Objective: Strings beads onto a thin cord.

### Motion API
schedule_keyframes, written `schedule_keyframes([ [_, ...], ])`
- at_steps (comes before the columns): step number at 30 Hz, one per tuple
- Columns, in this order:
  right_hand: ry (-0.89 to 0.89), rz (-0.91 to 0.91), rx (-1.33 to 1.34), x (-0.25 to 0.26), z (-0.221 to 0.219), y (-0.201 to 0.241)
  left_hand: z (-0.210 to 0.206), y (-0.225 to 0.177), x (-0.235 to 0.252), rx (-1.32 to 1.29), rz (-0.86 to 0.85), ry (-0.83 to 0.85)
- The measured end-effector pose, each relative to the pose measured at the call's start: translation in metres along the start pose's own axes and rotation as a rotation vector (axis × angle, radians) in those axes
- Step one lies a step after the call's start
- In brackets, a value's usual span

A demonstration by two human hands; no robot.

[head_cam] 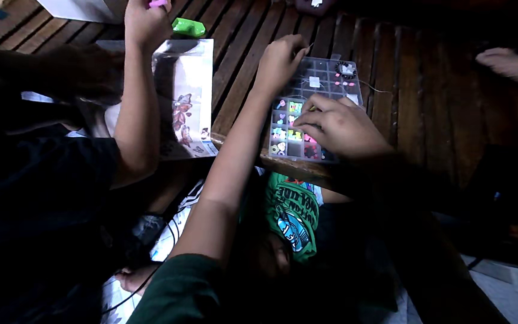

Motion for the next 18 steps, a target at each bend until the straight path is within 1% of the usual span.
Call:
schedule_keyframes([
  [4, -0.077, 0.112, -0.060, 0.001, -0.003, 0.004, 0.000, 0.000, 0.000, 0.002, 0.005, 0.003],
  [9, 0.025, 0.098, -0.138, 0.004, -0.010, 0.006, 0.000, -0.001, 0.001, -0.005, 0.002, 0.009],
  [11, 0.047, 0.096, -0.145, 0.006, -0.013, 0.007, 0.002, -0.002, 0.000, -0.087, 0.030, -0.023],
  [13, 0.042, 0.098, -0.157, 0.006, -0.013, 0.007, 0.004, 0.000, 0.000, -0.236, 0.086, -0.070],
  [15, 0.029, 0.102, -0.164, 0.006, -0.013, 0.008, 0.004, 0.005, 0.002, -0.373, 0.144, -0.078],
  [18, 0.015, 0.119, -0.132, 0.004, -0.013, 0.005, 0.004, 0.008, 0.003, -0.506, 0.191, -0.087],
])
Point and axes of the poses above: each hand's wrist, its own x-axis towards the middle knuckle, its own z-axis out of the back of the hand, y = z × x, the point moved 4 cm from there along x, towards the middle knuckle, and after that the axes turned 11 degrees about x, right-handed, at the moved point
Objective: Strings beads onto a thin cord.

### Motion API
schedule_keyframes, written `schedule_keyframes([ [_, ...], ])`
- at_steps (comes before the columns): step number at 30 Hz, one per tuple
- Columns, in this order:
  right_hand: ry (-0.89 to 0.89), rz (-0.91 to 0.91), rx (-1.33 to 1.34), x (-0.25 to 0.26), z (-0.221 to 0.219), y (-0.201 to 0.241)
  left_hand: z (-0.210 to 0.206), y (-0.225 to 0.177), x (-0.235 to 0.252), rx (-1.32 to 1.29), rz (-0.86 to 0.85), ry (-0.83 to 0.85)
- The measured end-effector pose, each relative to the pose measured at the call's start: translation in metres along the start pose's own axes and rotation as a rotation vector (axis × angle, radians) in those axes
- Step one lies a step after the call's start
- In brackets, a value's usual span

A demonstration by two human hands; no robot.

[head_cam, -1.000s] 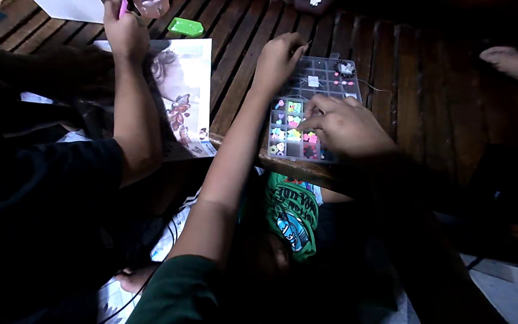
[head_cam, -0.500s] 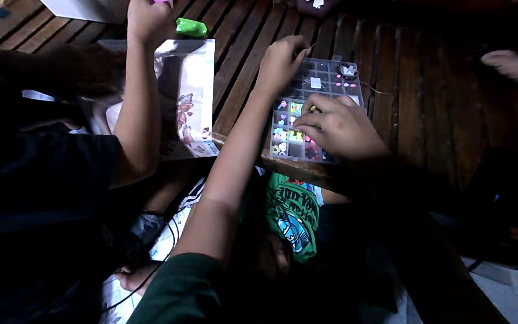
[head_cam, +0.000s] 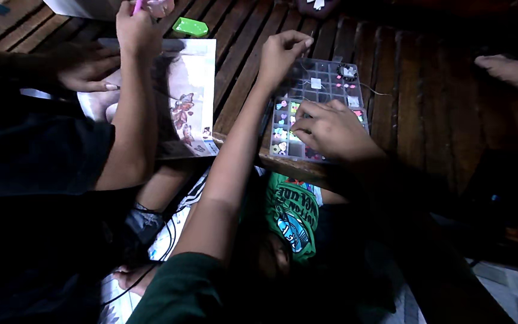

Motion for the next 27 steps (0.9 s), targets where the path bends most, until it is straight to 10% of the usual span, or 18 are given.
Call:
schedule_keyframes([
  [16, -0.767, -0.242, 0.959, 0.035, 0.065, -0.111, -0.004, 0.002, -0.004, -0.226, 0.158, 0.129],
  [27, -0.552, -0.385, 1.037, 0.032, 0.038, -0.102, -0.006, 0.004, -0.005, -0.237, 0.175, 0.176],
])
Point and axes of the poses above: each hand's wrist, its own x-axis towards the middle knuckle, its own z-axis out of the back of the hand, y = z × x, the point moved 4 cm from there along x, towards the middle knuckle, and after that the axes turned 11 degrees about x, right-handed, at the moved point
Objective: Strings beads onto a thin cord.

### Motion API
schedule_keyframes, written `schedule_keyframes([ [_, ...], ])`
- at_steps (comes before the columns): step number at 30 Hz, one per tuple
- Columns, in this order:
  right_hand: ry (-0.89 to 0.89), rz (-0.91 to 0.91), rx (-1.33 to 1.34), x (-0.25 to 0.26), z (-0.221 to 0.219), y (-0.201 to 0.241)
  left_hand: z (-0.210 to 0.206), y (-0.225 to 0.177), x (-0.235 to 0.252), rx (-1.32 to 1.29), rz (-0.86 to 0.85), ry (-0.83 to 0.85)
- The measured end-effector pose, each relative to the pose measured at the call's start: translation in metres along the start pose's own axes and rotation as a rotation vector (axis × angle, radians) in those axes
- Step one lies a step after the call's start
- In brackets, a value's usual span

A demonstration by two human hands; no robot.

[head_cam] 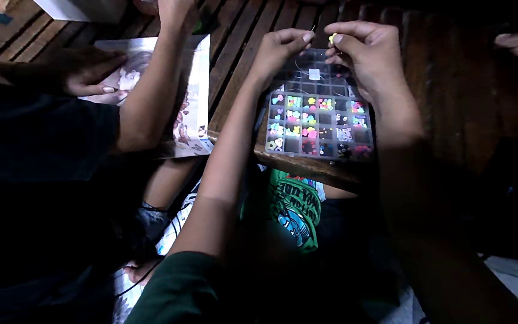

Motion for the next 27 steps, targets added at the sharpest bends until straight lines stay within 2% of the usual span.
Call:
schedule_keyframes([
  [2, 0.064, 0.001, -0.026, -0.003, -0.001, 0.003, 0.000, 0.000, 0.000, 0.004, 0.009, 0.003],
  [5, 0.293, -0.009, -0.116, -0.014, -0.010, 0.014, 0.000, 0.000, 0.001, -0.010, 0.009, -0.010],
  [10, 0.648, -0.150, -0.298, -0.034, -0.038, 0.015, 0.000, 0.000, 0.000, -0.010, 0.004, -0.014],
  [14, 0.802, -0.225, -0.403, -0.041, -0.052, 0.011, 0.001, 0.002, 0.003, -0.020, 0.001, -0.009],
  [17, 0.765, -0.089, -0.431, -0.038, -0.050, 0.012, 0.001, 0.001, 0.002, -0.032, 0.002, -0.011],
  [21, 0.494, 0.201, -0.402, -0.030, -0.047, 0.016, 0.001, 0.001, 0.002, -0.056, -0.005, -0.022],
  [24, 0.315, 0.244, -0.349, -0.026, -0.041, 0.021, 0.001, 0.002, 0.002, -0.051, -0.001, -0.033],
  [27, 0.232, 0.278, -0.329, -0.022, -0.033, 0.022, 0.001, 0.001, 0.001, -0.045, 0.003, -0.028],
])
Point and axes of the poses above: each hand's wrist, its own x-axis towards the middle knuckle, its own z-axis out of the back of the hand, y = z × x, the point moved 4 cm from there along x, towards the middle knuckle, and after that the axes turned 11 degrees about x, right-handed, at the moved point
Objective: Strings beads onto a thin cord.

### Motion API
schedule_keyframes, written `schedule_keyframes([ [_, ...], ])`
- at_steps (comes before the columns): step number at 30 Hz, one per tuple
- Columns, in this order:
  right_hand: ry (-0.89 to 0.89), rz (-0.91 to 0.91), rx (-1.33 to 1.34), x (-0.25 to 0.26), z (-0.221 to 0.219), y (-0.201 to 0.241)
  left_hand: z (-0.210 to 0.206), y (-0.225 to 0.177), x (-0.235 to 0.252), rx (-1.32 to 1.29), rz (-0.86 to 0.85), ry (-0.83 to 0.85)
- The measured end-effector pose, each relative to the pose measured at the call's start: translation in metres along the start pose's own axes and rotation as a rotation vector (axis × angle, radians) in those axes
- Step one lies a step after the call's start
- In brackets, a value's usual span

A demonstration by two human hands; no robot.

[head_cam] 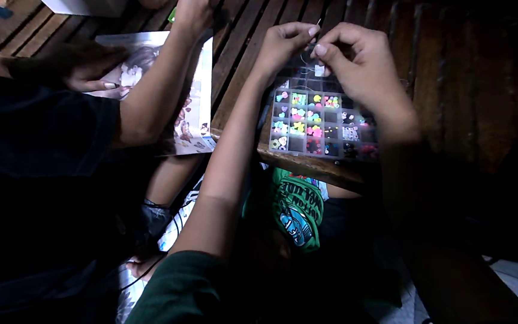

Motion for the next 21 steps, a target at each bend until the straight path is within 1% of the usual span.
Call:
schedule_keyframes([
  [2, 0.012, 0.024, -0.020, 0.001, 0.002, -0.002, -0.001, 0.001, 0.001, 0.014, -0.005, 0.007],
  [4, 0.089, 0.044, -0.016, -0.001, -0.003, 0.000, -0.001, 0.000, 0.001, 0.020, -0.006, 0.003],
  [7, 0.295, 0.068, 0.010, -0.006, -0.021, 0.001, -0.001, 0.000, 0.001, 0.023, 0.005, 0.006],
  [9, 0.444, 0.051, -0.001, -0.011, -0.035, 0.001, -0.001, -0.001, 0.000, 0.017, 0.006, 0.011],
  [11, 0.535, 0.024, -0.040, -0.014, -0.044, 0.002, -0.001, -0.001, 0.000, -0.001, 0.001, 0.010],
  [14, 0.586, 0.020, -0.094, -0.016, -0.050, 0.001, -0.002, -0.001, 0.000, -0.005, 0.000, 0.014],
  [21, 0.633, 0.003, -0.165, -0.017, -0.055, -0.001, -0.003, -0.001, 0.000, -0.003, 0.000, 0.024],
])
Point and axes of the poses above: each hand's wrist, its own x-axis towards the middle knuckle, its own z-axis out of the back of the hand, y = z × x, the point moved 4 cm from there along x, towards the middle knuckle, and after that the axes turned 11 degrees about x, right-handed, at the moved point
